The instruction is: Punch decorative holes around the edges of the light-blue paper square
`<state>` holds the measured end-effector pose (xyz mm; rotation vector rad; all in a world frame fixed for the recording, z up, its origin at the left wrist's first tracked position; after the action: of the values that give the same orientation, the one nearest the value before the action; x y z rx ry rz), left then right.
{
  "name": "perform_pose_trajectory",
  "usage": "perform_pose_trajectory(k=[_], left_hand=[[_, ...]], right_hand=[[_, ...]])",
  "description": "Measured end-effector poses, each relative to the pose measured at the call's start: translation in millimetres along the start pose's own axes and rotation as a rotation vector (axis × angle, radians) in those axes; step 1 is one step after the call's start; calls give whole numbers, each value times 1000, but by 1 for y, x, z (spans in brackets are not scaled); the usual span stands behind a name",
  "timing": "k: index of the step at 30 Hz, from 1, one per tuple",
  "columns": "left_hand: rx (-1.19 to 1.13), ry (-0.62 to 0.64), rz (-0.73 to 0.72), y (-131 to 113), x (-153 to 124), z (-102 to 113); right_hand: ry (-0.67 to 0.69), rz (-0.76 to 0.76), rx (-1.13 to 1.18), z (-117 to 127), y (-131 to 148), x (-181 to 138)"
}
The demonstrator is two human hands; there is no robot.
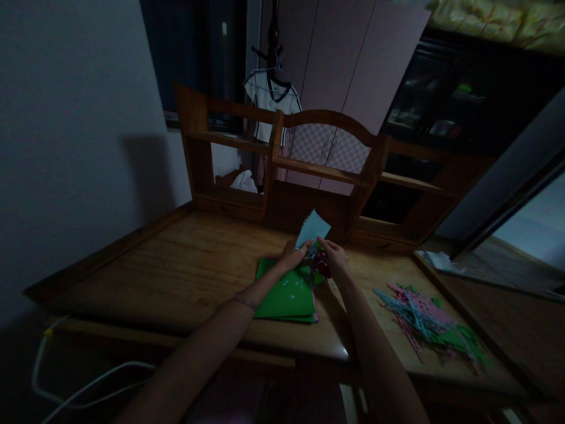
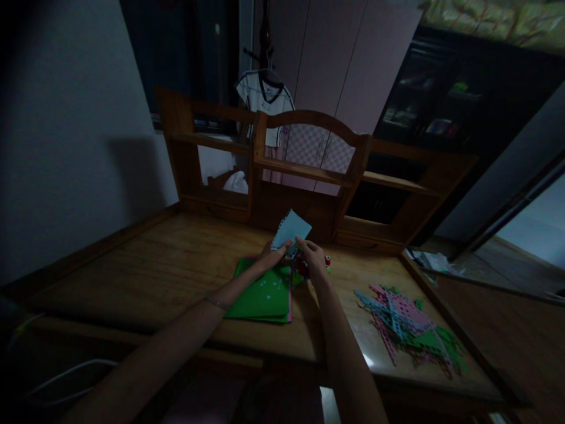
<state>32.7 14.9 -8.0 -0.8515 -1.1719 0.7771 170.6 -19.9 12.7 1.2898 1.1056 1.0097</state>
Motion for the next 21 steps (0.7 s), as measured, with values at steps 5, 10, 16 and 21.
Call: perform_pose_trajectory(k=[5,10,16,21], left_hand=[[3,8,-39,-2,0,1],[16,25,-46,4,2,1],[-4,16,-12,4,1,1],[-11,18,-41,6,2,0]], right_hand=[[2,8,11,-1,0,0],[3,2,-9,-1,-1,0],[37,-1,-3,1,-4,2],[8,10,-35,4,-11,10]])
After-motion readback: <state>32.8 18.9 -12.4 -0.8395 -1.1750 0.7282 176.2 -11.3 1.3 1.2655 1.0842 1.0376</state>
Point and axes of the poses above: each hand's wrist, its own x-axis towards the middle knuckle, its own z-axis out of the back of the hand, y = z × x, the point moved 1 cm from there along x, towards the middle knuckle, and after that the axes turned 11 degrees about -z, right-handed, at the moved point
